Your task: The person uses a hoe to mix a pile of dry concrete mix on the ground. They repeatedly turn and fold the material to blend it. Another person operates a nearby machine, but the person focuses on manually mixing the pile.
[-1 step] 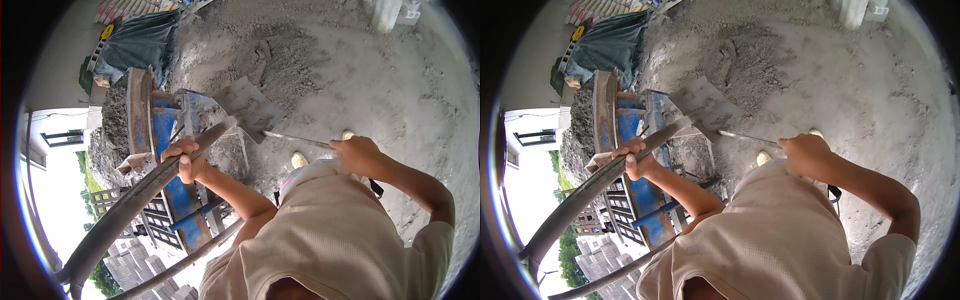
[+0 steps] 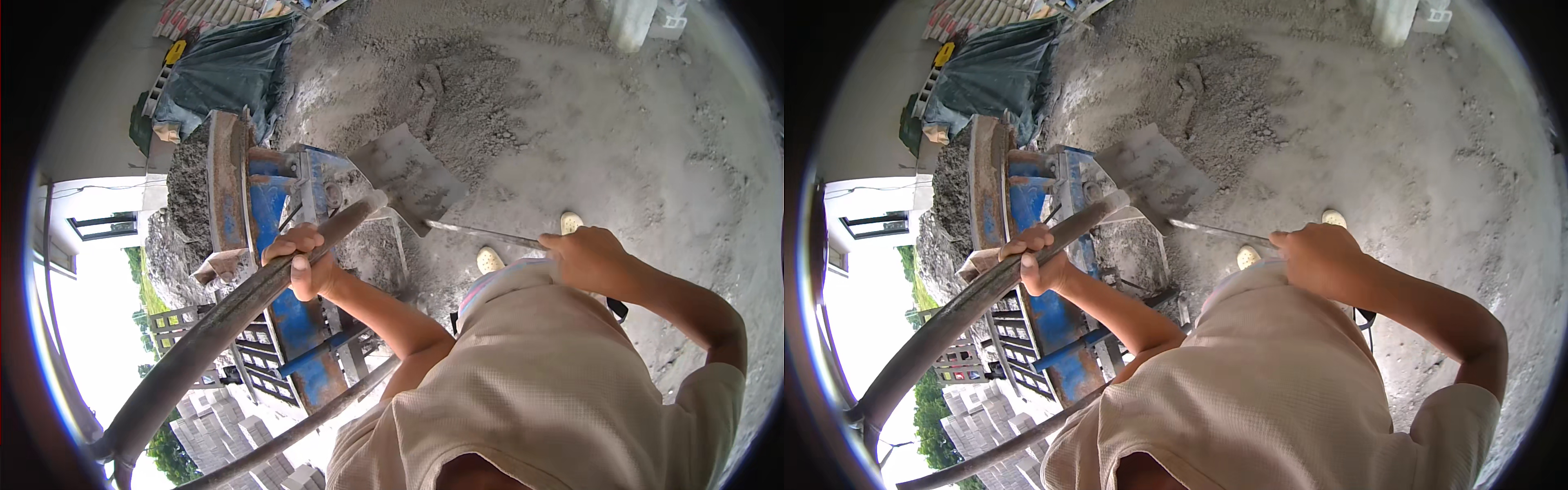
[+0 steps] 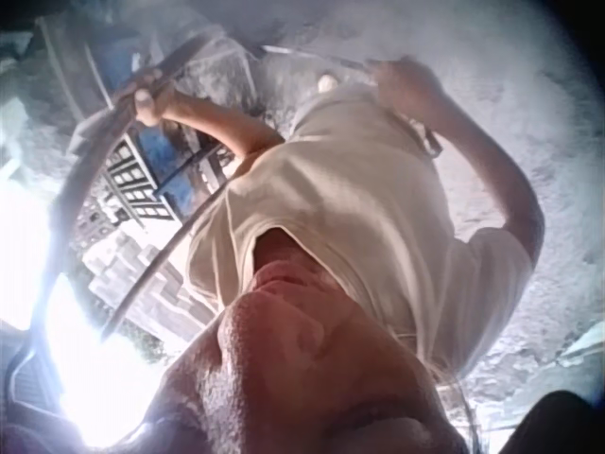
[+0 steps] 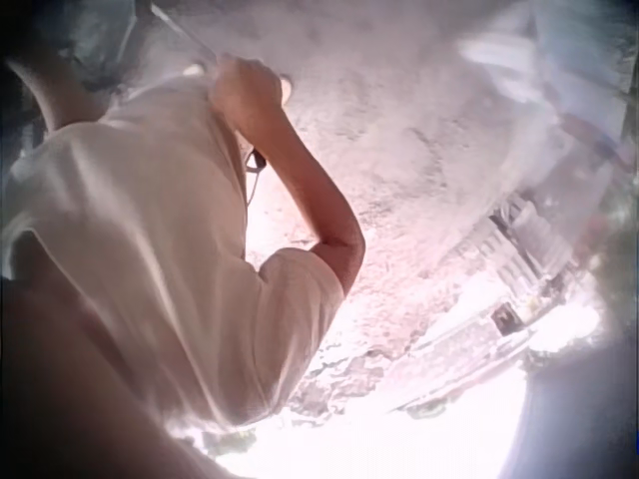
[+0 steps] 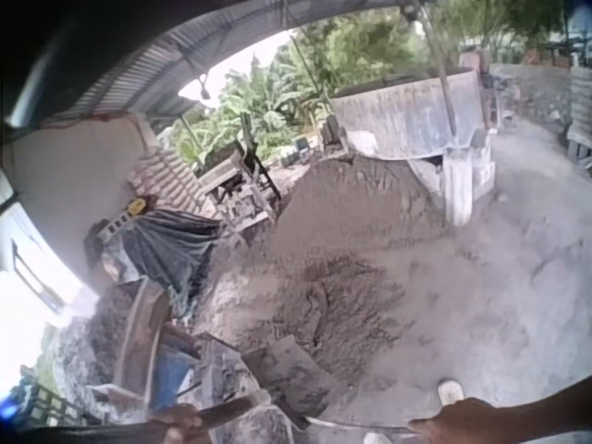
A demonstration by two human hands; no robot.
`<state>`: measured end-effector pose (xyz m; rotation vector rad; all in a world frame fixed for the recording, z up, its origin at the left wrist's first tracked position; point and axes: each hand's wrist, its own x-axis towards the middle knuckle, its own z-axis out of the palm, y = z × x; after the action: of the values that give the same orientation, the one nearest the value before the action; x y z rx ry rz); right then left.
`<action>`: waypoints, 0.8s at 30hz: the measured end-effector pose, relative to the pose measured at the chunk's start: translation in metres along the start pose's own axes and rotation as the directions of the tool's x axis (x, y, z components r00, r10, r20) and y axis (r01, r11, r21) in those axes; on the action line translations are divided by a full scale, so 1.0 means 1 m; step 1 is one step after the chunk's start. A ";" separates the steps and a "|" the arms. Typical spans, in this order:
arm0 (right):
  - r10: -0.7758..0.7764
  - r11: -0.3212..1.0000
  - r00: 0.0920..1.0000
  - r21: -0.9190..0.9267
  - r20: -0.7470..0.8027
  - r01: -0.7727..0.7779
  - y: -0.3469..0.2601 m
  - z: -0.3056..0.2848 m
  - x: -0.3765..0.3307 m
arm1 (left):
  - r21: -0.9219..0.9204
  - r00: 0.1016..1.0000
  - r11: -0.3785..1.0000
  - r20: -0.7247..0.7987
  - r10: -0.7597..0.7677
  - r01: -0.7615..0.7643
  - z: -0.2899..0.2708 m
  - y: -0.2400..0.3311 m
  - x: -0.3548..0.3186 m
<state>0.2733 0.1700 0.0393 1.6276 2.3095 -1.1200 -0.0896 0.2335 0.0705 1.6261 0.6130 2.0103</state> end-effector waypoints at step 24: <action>0.046 0.999 0.999 0.003 0.024 -0.046 -0.011 -0.004 -0.005 | 0.015 0.994 0.999 -0.103 0.046 -0.045 -0.005 -0.011 0.003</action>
<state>0.2676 0.1666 0.0504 1.6509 2.2445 -1.1287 -0.0940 0.2432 0.0651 1.5642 0.6320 2.1384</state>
